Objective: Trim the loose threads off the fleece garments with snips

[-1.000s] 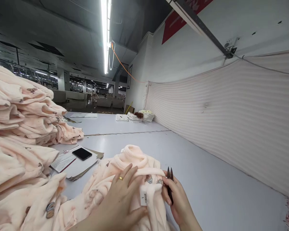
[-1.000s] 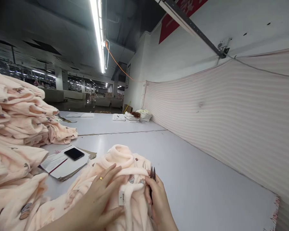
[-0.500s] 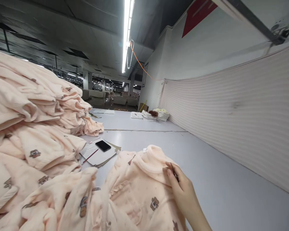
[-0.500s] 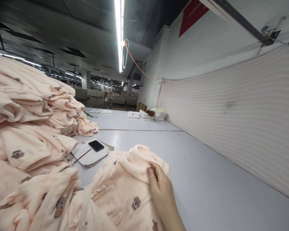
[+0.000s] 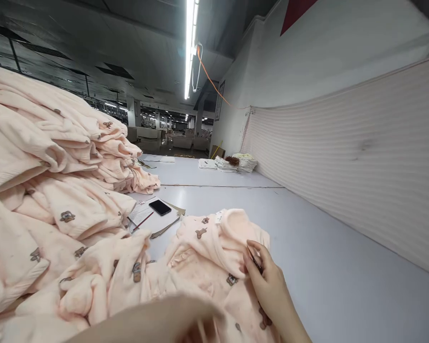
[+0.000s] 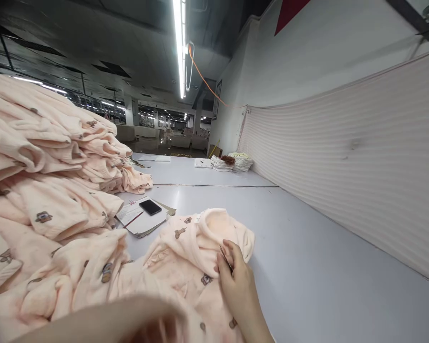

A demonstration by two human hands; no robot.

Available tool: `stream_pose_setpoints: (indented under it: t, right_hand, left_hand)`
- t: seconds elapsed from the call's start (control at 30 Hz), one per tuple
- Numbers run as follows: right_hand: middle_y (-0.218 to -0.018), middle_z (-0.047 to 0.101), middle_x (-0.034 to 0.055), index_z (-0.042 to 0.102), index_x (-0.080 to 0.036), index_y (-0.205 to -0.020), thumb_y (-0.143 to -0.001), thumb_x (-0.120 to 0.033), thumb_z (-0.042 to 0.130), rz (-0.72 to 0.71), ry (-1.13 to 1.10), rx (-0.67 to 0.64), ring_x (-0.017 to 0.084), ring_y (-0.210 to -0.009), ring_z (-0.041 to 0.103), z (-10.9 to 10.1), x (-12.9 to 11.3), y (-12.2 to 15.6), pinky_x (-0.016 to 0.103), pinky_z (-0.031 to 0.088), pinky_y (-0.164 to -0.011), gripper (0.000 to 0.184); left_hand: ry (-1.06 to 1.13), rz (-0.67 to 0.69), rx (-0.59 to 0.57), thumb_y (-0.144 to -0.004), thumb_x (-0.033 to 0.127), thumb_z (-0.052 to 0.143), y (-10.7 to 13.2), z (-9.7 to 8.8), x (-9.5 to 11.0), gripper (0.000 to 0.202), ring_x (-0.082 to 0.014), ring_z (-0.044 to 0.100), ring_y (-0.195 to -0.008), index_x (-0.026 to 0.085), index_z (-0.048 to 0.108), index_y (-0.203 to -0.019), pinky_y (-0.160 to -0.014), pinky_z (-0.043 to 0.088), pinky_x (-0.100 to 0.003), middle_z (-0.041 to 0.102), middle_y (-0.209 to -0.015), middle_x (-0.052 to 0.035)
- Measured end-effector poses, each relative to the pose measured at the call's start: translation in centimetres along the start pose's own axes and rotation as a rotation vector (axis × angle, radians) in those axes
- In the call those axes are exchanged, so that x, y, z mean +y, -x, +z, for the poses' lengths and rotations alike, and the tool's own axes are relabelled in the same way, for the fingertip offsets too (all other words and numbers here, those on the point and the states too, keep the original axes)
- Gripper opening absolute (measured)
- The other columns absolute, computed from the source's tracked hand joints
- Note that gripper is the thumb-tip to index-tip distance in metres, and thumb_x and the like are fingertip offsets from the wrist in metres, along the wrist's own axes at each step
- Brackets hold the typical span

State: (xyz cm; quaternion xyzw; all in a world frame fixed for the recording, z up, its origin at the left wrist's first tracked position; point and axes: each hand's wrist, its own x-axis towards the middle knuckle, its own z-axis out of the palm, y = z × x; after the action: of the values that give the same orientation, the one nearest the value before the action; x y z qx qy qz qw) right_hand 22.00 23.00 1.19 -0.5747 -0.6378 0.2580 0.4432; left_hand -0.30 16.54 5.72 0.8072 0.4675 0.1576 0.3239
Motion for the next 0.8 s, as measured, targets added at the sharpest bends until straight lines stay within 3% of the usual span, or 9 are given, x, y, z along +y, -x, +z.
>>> stream_pose_setpoints:
  t: [0.03,0.1,0.17,0.27,0.37,0.47,0.57,0.67,0.8]
  right_hand:
    - [-0.077,0.070,0.0015,0.053,-0.022,-0.119,-0.088,-0.049,0.046,0.020,-0.003,-0.009,0.021,-0.075,0.068,0.0,-0.1,0.4,0.028,0.049,-0.069,0.041]
    - [-0.071,0.070,-0.0001,0.051,-0.022,-0.123,-0.089,-0.048,0.044,0.027,0.000,-0.038,0.020,-0.073,0.067,0.0,-0.1,1.1,0.027,0.049,-0.069,0.043]
    - [-0.069,0.069,-0.0014,0.053,-0.023,-0.123,-0.089,-0.046,0.044,0.009,-0.007,-0.066,0.019,-0.069,0.067,0.0,0.3,1.7,0.027,0.049,-0.068,0.041]
    - [-0.056,0.063,-0.0039,0.062,-0.024,-0.110,-0.087,-0.047,0.047,-0.009,-0.057,-0.009,0.019,-0.059,0.064,-0.6,1.3,1.9,0.026,0.049,-0.061,0.036]
    - [-0.057,0.062,-0.0021,0.065,-0.021,-0.093,-0.086,-0.050,0.047,0.017,-0.102,0.193,0.019,-0.062,0.062,-2.0,2.1,0.6,0.025,0.047,-0.060,0.034]
    - [-0.089,0.069,0.0049,0.063,-0.020,-0.093,-0.081,-0.049,0.056,0.049,-0.147,0.333,0.022,-0.087,0.062,-3.0,1.9,-1.9,0.028,0.047,-0.073,0.032]
    - [-0.095,0.069,0.0057,0.065,-0.020,-0.096,-0.073,-0.041,0.067,0.034,-0.216,0.293,0.024,-0.092,0.060,-2.6,1.5,-4.2,0.030,0.045,-0.079,0.031]
    - [-0.079,0.067,0.0025,0.065,-0.019,-0.088,-0.073,-0.039,0.066,0.020,-0.326,0.204,0.019,-0.074,0.061,-1.7,1.1,-4.9,0.027,0.046,-0.067,0.025]
    - [-0.053,0.052,-0.0064,0.059,-0.017,-0.092,-0.077,-0.040,0.063,0.077,-0.504,0.104,0.009,-0.042,0.043,-1.5,0.8,-3.6,0.020,0.037,-0.043,0.028]
  left_hand:
    - [-0.025,-0.028,0.080,-0.087,0.030,0.046,-1.6,-1.2,0.3,0.036,-0.0214,0.065,-0.081,0.028,0.054,-0.122,-0.072,0.050,-0.035,0.065,-0.103,-0.0032]
    - [-0.192,0.016,0.415,-0.083,0.032,0.049,-5.3,-2.9,0.6,0.040,-0.0255,0.059,-0.100,0.021,0.054,-0.121,-0.086,0.046,-0.038,0.061,-0.112,-0.0081]
    - [-0.196,0.038,0.451,-0.082,0.041,0.050,-8.7,-3.1,0.5,0.044,-0.0263,0.056,-0.104,0.018,0.054,-0.120,-0.088,0.045,-0.037,0.058,-0.114,-0.0102]
    - [-0.197,0.068,0.406,-0.079,0.035,0.055,-11.6,-0.5,-0.2,0.038,-0.0248,0.059,-0.094,0.018,0.056,-0.113,-0.081,0.047,-0.035,0.061,-0.105,-0.0085]
    - [-0.263,0.101,0.397,-0.080,0.020,0.048,-11.8,3.0,-1.0,0.028,-0.0248,0.058,-0.089,0.021,0.058,-0.106,-0.079,0.044,-0.039,0.062,-0.099,-0.0070]
    - [-0.377,0.161,0.388,-0.080,0.016,0.046,-10.9,4.8,-1.2,0.024,-0.0243,0.055,-0.088,0.024,0.058,-0.099,-0.078,0.042,-0.040,0.061,-0.097,-0.0052]
    - [-0.439,0.172,0.321,-0.079,0.015,0.045,-10.2,5.0,-0.9,0.019,-0.0241,0.054,-0.083,0.023,0.058,-0.090,-0.074,0.042,-0.041,0.061,-0.094,-0.0056]
    - [-0.457,0.206,0.284,-0.074,0.013,0.048,-9.7,4.6,-0.6,0.018,-0.0280,0.054,-0.096,0.022,0.059,-0.086,-0.085,0.041,-0.048,0.061,-0.108,-0.0080]
    - [-0.390,0.217,0.419,-0.068,0.017,0.057,-8.8,4.5,-1.1,0.024,-0.0380,0.011,-0.139,0.021,0.058,-0.092,-0.109,0.017,-0.059,0.024,-0.153,-0.0065]
